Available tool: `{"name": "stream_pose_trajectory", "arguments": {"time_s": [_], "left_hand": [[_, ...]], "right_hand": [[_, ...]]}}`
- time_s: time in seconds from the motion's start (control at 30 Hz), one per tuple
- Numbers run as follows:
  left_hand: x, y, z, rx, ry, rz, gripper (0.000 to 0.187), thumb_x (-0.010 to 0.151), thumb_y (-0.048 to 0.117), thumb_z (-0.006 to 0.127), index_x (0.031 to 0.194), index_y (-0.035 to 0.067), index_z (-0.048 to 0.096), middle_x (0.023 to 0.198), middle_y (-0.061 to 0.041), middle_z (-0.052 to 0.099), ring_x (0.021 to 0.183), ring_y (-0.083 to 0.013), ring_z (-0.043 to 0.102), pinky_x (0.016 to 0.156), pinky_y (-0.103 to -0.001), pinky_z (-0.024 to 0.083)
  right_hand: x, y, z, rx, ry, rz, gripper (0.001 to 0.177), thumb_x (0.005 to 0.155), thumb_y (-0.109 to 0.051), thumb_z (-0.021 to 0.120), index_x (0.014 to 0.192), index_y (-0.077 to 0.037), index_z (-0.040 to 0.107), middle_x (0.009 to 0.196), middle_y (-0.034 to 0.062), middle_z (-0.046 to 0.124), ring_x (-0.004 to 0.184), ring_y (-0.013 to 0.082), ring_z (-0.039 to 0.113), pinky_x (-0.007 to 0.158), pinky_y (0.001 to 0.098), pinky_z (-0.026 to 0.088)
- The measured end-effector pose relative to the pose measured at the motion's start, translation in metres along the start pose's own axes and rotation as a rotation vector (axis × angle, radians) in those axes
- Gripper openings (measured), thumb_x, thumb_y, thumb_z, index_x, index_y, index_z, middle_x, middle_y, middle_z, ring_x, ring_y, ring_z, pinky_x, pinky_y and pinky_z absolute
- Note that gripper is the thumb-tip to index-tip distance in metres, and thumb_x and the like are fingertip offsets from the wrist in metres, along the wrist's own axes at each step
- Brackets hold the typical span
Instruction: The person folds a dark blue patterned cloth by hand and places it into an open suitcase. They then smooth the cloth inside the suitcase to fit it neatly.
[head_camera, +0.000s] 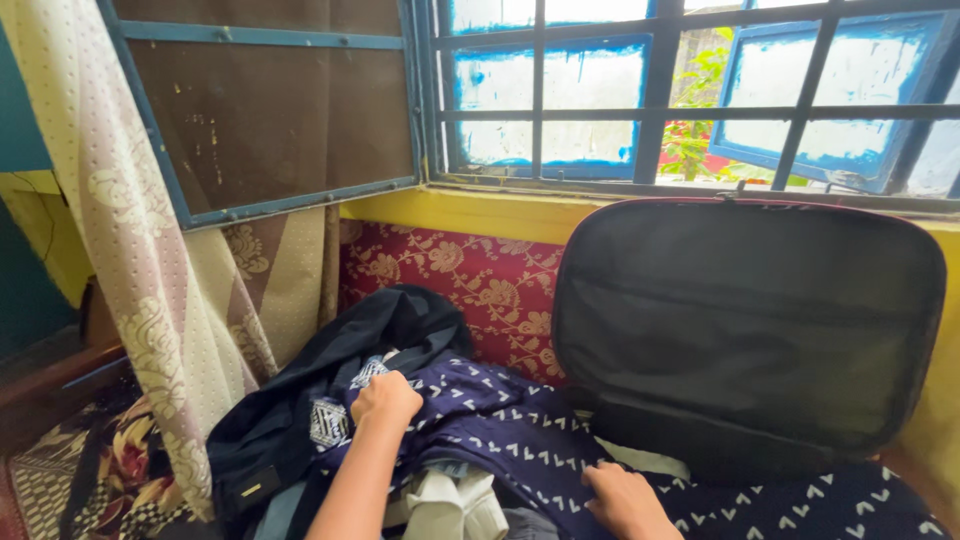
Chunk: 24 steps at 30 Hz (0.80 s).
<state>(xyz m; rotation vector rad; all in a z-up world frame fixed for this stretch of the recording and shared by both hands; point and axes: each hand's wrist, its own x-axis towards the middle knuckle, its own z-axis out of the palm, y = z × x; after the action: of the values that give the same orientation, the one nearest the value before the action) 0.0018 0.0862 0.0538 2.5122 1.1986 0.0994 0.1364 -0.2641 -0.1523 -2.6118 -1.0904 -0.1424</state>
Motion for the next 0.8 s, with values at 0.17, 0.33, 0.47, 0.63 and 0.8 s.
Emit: {"name": "stream_pose_trajectory", "arguments": {"time_s": [0.17, 0.33, 0.47, 0.63, 0.8], "left_hand": [[0.010, 0.053, 0.010, 0.146, 0.025, 0.112, 0.037, 0.092, 0.026, 0.065, 0.127, 0.014, 0.072, 0.136, -0.012, 0.068, 0.126, -0.0308, 0.066, 0.103, -0.041, 0.056], [0.030, 0.091, 0.046, 0.082, 0.032, 0.114, 0.034, 0.093, 0.021, 0.066, 0.126, 0.012, 0.073, 0.136, -0.013, 0.067, 0.126, -0.0334, 0.065, 0.098, -0.048, 0.058], [0.040, 0.092, 0.082, 0.132, 0.100, 0.149, 0.039, 0.092, 0.032, 0.071, 0.128, 0.018, 0.068, 0.139, -0.007, 0.060, 0.134, -0.0286, 0.055, 0.105, -0.051, 0.048], [0.066, 0.049, 0.111, 0.164, 0.219, 0.274, 0.059, 0.082, 0.052, 0.078, 0.129, 0.020, 0.063, 0.136, -0.004, 0.056, 0.135, -0.0228, 0.048, 0.109, -0.050, 0.040], [0.106, 0.015, 0.118, -0.079, 0.298, 0.362, 0.033, 0.086, 0.042, 0.073, 0.111, 0.021, 0.076, 0.109, -0.003, 0.073, 0.110, -0.0257, 0.067, 0.097, -0.042, 0.050]], "right_hand": [[-0.038, 0.075, 0.011, -0.026, -0.051, 0.131, 0.047, 0.079, -0.027, 0.078, 0.123, -0.025, 0.063, 0.110, 0.0025, 0.065, 0.111, 0.0224, 0.067, 0.089, 0.0383, 0.057], [-0.055, 0.153, 0.000, -0.029, -0.220, 0.313, 0.054, 0.082, -0.037, 0.082, 0.130, -0.028, 0.058, 0.122, -0.0008, 0.062, 0.122, 0.0184, 0.064, 0.100, 0.0353, 0.057], [-0.027, 0.182, 0.003, -0.097, -0.319, 0.407, 0.048, 0.085, -0.038, 0.075, 0.130, -0.035, 0.059, 0.126, -0.0030, 0.062, 0.124, 0.0178, 0.064, 0.102, 0.0364, 0.056], [0.026, 0.154, 0.076, -0.103, -0.192, 0.450, 0.041, 0.089, -0.038, 0.065, 0.129, -0.043, 0.061, 0.130, -0.0059, 0.063, 0.125, 0.0167, 0.065, 0.103, 0.0379, 0.057], [0.078, 0.094, 0.124, -0.003, -0.054, 0.396, 0.065, 0.080, -0.058, 0.075, 0.138, -0.037, 0.053, 0.145, -0.0031, 0.049, 0.128, 0.0191, 0.062, 0.103, 0.0372, 0.055]]}}
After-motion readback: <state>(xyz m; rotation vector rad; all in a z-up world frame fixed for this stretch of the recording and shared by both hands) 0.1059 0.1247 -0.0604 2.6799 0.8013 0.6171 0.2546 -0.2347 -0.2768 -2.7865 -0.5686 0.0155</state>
